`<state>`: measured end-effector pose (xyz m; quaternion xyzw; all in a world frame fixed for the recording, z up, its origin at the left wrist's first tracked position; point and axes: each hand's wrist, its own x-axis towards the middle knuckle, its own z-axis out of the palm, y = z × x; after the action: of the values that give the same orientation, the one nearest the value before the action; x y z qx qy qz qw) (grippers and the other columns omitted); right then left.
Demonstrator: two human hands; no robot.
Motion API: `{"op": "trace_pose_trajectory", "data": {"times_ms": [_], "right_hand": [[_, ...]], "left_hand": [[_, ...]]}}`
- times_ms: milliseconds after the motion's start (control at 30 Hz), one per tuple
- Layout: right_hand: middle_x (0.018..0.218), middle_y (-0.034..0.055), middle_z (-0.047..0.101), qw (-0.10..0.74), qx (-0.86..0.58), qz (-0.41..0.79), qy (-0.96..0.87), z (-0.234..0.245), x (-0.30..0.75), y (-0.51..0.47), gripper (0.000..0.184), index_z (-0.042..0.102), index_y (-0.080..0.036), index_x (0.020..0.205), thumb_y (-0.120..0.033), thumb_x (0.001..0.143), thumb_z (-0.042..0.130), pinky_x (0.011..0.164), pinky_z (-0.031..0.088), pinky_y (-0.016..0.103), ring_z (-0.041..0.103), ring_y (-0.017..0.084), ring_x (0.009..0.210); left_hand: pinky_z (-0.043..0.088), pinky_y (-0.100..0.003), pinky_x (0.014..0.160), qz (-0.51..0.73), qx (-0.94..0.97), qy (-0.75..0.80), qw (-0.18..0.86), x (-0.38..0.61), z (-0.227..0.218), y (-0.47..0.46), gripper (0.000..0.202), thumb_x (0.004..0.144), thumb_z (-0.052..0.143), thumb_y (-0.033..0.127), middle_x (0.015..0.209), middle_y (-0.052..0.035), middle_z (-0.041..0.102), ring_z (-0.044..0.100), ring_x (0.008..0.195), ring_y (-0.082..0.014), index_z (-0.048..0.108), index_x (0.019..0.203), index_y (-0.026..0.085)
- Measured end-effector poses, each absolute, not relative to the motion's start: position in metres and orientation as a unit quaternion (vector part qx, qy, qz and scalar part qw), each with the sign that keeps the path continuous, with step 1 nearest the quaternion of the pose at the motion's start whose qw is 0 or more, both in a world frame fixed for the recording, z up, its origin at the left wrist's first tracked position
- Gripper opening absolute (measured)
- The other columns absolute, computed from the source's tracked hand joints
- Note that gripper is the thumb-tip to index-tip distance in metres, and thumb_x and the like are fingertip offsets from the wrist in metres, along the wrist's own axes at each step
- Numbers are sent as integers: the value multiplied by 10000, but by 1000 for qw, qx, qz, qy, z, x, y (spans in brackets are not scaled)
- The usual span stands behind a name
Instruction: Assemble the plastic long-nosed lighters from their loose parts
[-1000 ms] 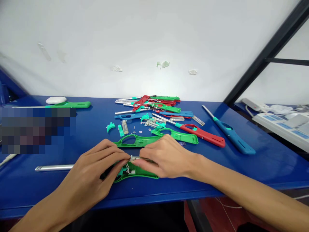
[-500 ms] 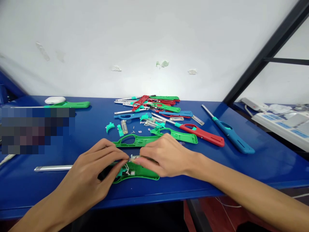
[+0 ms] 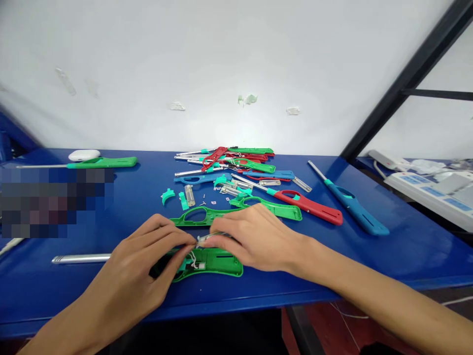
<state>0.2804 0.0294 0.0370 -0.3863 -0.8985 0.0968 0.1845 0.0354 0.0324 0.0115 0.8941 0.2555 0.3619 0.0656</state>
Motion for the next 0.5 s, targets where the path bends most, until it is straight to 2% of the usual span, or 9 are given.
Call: {"op": "trace_pose_trajectory", "data": {"times_ms": [67,100,233,367,500], "right_hand": [[685,-37,676,193,-409,114,-885,39,282,29,368,717,-197,1175,-508,1086,542,559,313,250,581,118,578],[661,-52,658,194,-411,123,-882,40,284,29,385,711,-203,1201,-536,1061,579,554,321,242,568,114,561],[753,-41,711,204,-384,129,-891,38,288,29,395,753,-214,1045,-595,951,707,545,356,234,535,94,550],[871,-10,793,221,-366,114,-897,39,291,26,231,784,-208,1025,-429,992,727,593,412,238,627,104,612],[860,14,794,223,-362,95,-900,42,293,24,242,801,-191,1015,-405,1018,690,608,431,256,694,139,671]], "left_hand": [[509,-343,746,360,894,259,67,35,12,32,157,1030,574,78,875,-40,723,535,835,-208,703,998,162],[509,-344,743,360,894,259,68,35,12,32,160,1031,571,78,876,-41,723,537,835,-208,703,999,164],[510,-346,730,361,894,256,73,35,9,32,155,1029,577,78,884,-42,726,537,827,-207,703,998,163],[527,-333,747,363,894,250,77,36,9,34,153,1031,584,74,917,-35,740,562,854,-200,703,1036,169],[543,-309,812,389,879,266,73,28,17,29,163,1042,597,115,1014,-18,755,607,925,-182,693,1140,203]]}}
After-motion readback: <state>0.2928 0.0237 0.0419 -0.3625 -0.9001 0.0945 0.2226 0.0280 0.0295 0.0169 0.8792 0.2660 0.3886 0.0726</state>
